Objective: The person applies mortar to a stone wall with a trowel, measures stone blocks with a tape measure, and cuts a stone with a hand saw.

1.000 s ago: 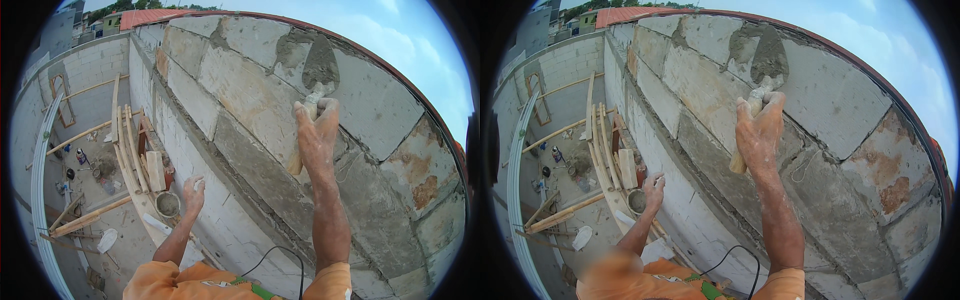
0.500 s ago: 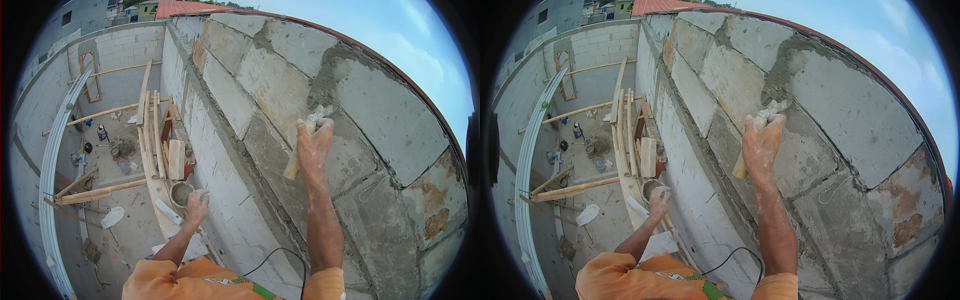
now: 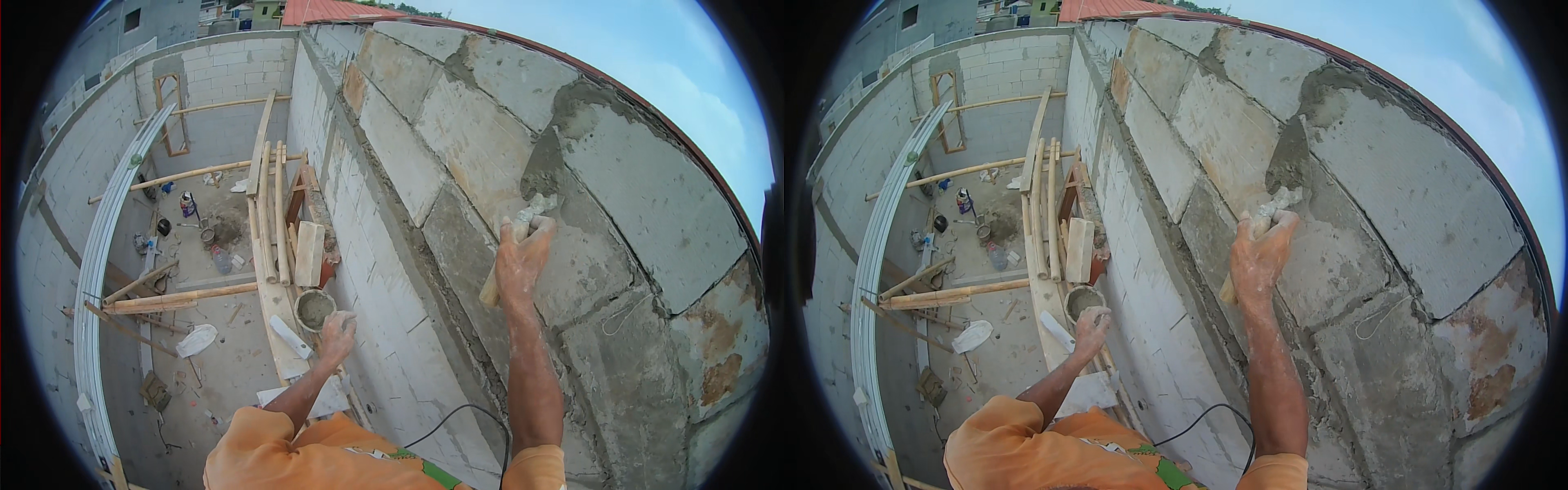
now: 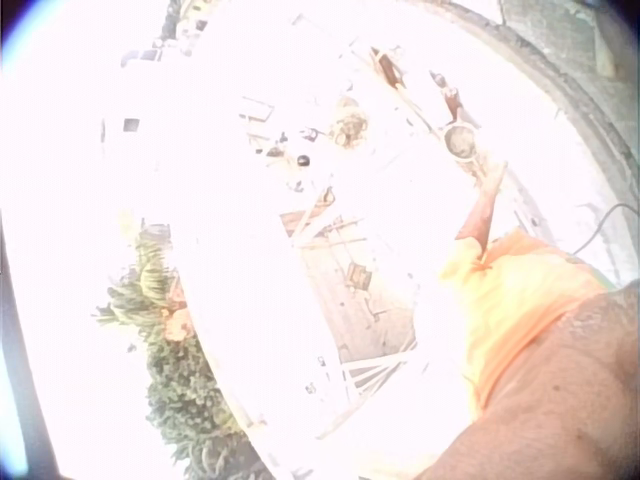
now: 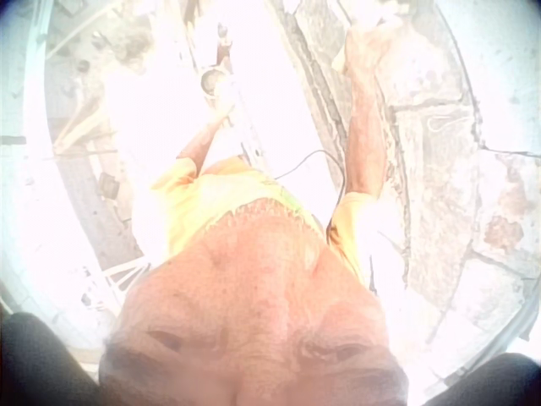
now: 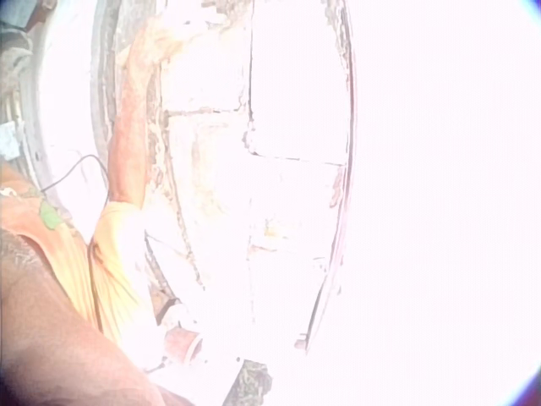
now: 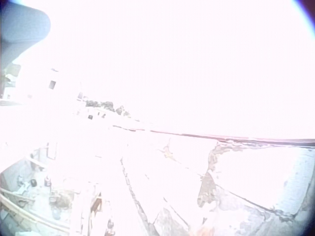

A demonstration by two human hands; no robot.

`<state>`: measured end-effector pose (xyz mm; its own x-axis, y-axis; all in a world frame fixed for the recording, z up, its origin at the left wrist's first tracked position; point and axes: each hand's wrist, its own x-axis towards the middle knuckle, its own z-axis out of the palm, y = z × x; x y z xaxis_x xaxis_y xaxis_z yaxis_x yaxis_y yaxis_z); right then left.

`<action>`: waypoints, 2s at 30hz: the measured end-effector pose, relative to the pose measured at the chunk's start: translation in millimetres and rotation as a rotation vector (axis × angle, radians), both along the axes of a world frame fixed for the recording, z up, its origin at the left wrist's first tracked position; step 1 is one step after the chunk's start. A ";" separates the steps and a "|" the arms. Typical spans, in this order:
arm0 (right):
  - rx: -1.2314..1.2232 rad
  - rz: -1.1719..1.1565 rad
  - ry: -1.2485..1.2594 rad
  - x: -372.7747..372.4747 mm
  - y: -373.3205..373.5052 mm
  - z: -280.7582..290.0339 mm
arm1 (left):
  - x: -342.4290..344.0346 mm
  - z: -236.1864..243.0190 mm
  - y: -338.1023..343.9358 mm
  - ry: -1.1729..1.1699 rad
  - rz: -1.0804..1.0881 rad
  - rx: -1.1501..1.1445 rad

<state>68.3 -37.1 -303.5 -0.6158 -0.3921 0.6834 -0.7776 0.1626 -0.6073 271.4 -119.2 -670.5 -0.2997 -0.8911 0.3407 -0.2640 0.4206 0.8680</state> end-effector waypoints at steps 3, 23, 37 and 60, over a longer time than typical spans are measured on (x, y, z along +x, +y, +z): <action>-0.042 -0.007 -0.066 -12.6 -1.6 12.4 | -3.2 3.3 -0.5 0.009 0.019 -0.005; -0.005 0.005 -0.177 -23.4 -16.7 16.7 | 15.7 -42.1 4.6 -0.092 -0.134 0.057; -0.077 -0.120 -0.080 0.9 201.4 -4.3 | -9.3 -83.3 -15.0 -0.099 -0.514 0.093; -0.654 -1.543 -0.168 353.7 638.6 -62.8 | -135.1 41.0 299.9 -0.496 -1.725 -0.018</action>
